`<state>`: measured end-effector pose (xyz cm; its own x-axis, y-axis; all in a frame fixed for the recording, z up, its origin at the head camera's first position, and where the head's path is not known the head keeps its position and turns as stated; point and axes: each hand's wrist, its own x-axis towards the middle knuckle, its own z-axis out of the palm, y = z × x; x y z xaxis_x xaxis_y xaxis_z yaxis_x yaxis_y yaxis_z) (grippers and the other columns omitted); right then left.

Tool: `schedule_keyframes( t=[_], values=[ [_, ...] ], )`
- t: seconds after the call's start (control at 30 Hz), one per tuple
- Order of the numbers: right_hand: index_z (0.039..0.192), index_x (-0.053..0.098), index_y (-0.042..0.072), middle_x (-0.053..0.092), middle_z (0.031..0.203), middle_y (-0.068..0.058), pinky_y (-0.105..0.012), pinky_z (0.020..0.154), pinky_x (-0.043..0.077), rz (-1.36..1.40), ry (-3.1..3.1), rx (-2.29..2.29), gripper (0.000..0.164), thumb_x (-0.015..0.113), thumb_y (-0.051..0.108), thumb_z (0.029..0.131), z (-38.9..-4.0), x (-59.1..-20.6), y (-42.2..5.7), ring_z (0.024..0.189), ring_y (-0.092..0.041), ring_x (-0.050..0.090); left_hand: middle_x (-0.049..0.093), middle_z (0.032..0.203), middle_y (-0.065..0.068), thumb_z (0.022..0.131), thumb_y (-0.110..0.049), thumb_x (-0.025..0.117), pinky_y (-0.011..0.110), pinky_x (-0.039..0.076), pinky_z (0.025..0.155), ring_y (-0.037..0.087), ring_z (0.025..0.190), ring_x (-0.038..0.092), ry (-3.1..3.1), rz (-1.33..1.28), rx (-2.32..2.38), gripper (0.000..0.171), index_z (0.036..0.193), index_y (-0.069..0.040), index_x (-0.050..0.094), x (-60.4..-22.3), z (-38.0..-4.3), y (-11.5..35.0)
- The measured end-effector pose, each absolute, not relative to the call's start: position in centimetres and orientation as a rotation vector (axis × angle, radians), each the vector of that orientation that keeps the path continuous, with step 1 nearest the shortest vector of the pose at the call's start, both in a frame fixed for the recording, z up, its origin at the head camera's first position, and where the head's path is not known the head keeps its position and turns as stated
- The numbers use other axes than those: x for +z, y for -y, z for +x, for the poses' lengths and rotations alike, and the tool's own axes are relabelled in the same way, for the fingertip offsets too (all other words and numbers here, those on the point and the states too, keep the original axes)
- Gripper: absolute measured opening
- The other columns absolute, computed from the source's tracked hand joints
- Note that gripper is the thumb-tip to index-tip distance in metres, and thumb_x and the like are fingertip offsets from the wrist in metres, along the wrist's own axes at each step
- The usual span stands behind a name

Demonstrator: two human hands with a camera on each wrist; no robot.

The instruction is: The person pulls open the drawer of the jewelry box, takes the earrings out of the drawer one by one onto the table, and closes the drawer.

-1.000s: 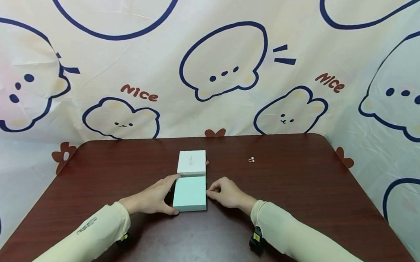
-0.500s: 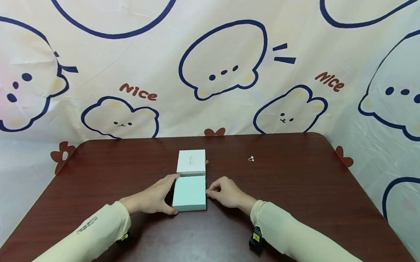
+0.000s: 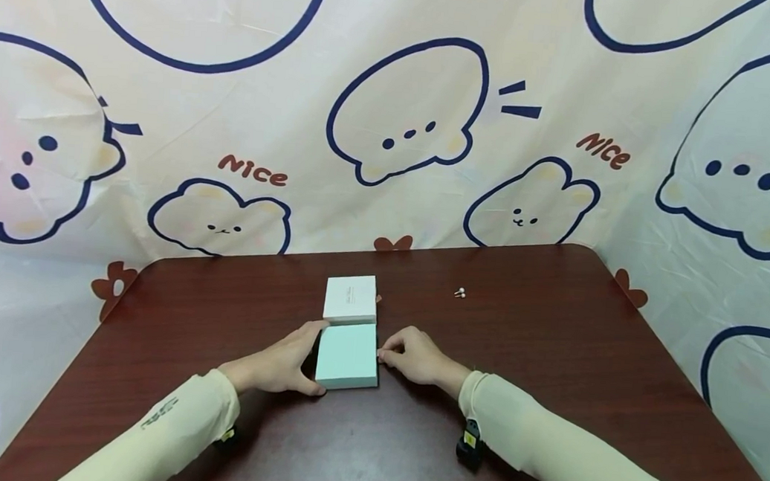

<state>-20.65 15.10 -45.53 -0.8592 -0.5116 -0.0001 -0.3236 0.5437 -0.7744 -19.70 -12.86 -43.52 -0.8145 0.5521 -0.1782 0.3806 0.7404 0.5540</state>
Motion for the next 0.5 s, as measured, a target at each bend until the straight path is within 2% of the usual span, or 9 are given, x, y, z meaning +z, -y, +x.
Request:
schedule_keyframes(
  t=[0.5],
  values=[
    [0.089,0.079,0.007,0.069,0.075,0.0,-0.022,0.067,0.044,-0.693,-2.572,-1.198,0.019,0.063,0.01,0.097,-20.61,-45.57,-15.0,0.069,-0.005,0.052,0.037,0.155,0.015,0.076,-0.034,0.087,0.064,0.035,0.109,0.033,0.142,0.041,-2.615,0.748,0.742,0.108,0.158,-0.007,0.022,-43.77,-19.97,12.85]
  ],
)
